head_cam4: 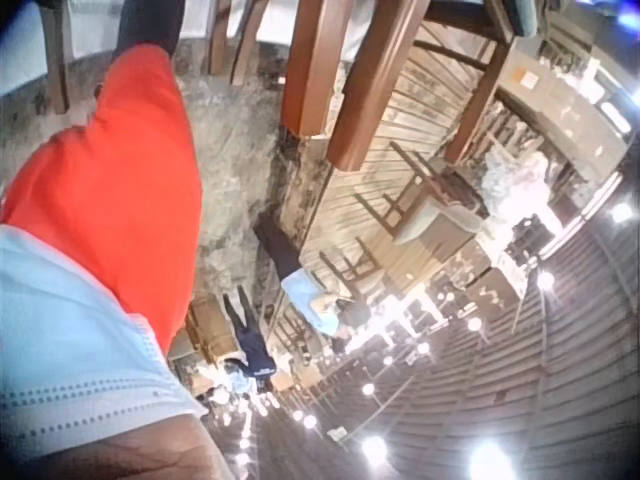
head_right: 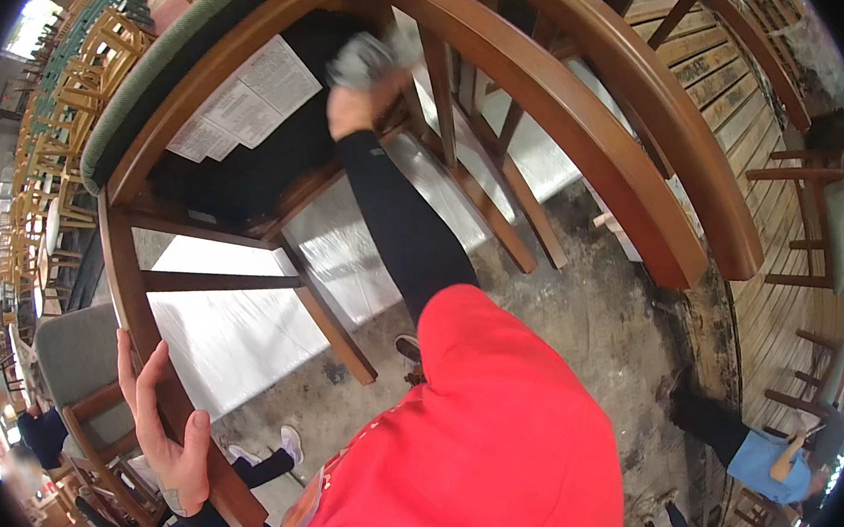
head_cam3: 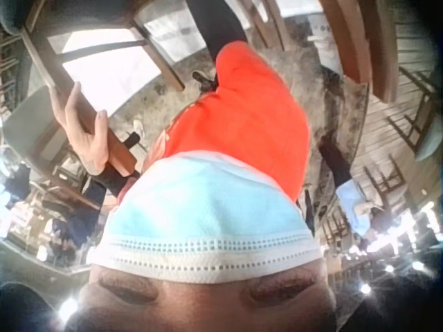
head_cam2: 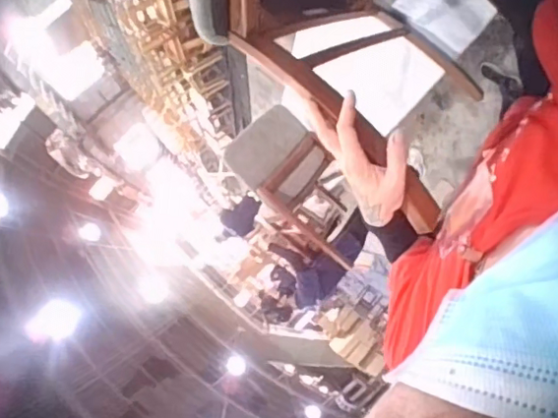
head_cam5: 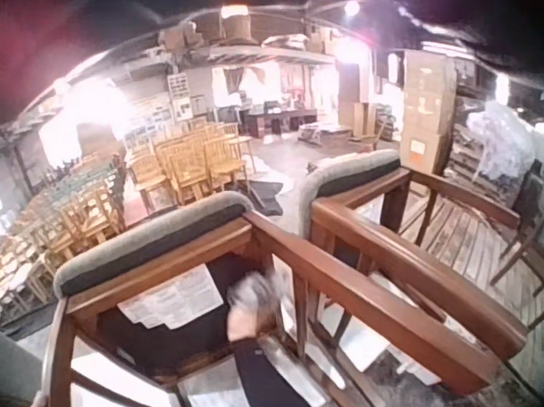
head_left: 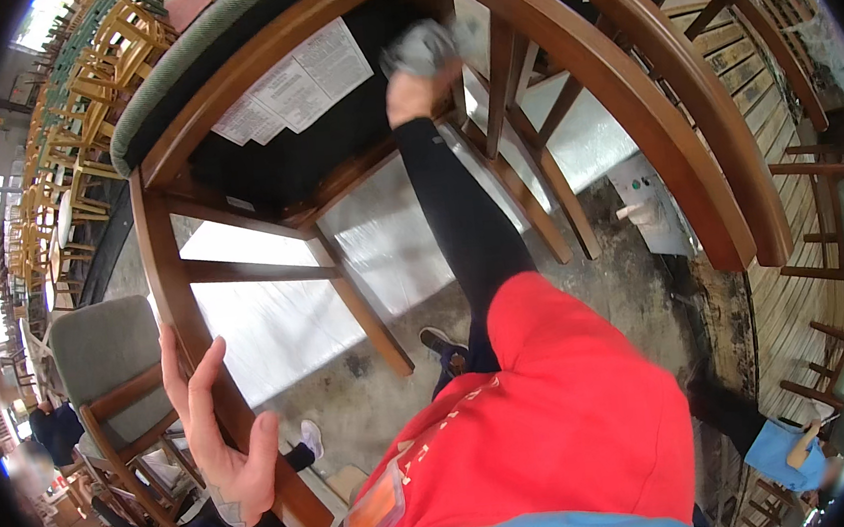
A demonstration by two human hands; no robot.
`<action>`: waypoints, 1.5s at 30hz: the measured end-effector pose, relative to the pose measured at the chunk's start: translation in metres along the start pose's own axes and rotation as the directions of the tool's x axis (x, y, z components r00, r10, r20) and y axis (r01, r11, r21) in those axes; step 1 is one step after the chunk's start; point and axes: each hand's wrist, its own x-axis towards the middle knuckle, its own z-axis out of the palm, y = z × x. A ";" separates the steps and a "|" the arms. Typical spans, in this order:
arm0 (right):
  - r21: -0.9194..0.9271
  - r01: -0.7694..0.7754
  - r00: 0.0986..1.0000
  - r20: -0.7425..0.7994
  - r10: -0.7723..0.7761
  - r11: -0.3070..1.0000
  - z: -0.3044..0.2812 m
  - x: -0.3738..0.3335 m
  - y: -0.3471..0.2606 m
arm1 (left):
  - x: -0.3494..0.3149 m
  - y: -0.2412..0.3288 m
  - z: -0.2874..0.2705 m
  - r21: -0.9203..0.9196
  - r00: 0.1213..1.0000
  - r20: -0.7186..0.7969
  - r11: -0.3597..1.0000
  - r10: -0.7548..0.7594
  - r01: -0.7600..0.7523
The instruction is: The person repeatedly lifts wooden chairs with upholstered seats, wipes the underside and legs with a cloth, then sets them back down. The person handles multiple chairs one at a time in a warehouse-like area with stacked furniture and pallets.
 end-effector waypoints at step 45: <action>-0.344 0.899 0.416 0.475 -0.776 0.271 0.100 -0.044 -0.083 | 0.006 0.003 0.001 -0.061 0.998 -0.050 0.997 0.038 -0.041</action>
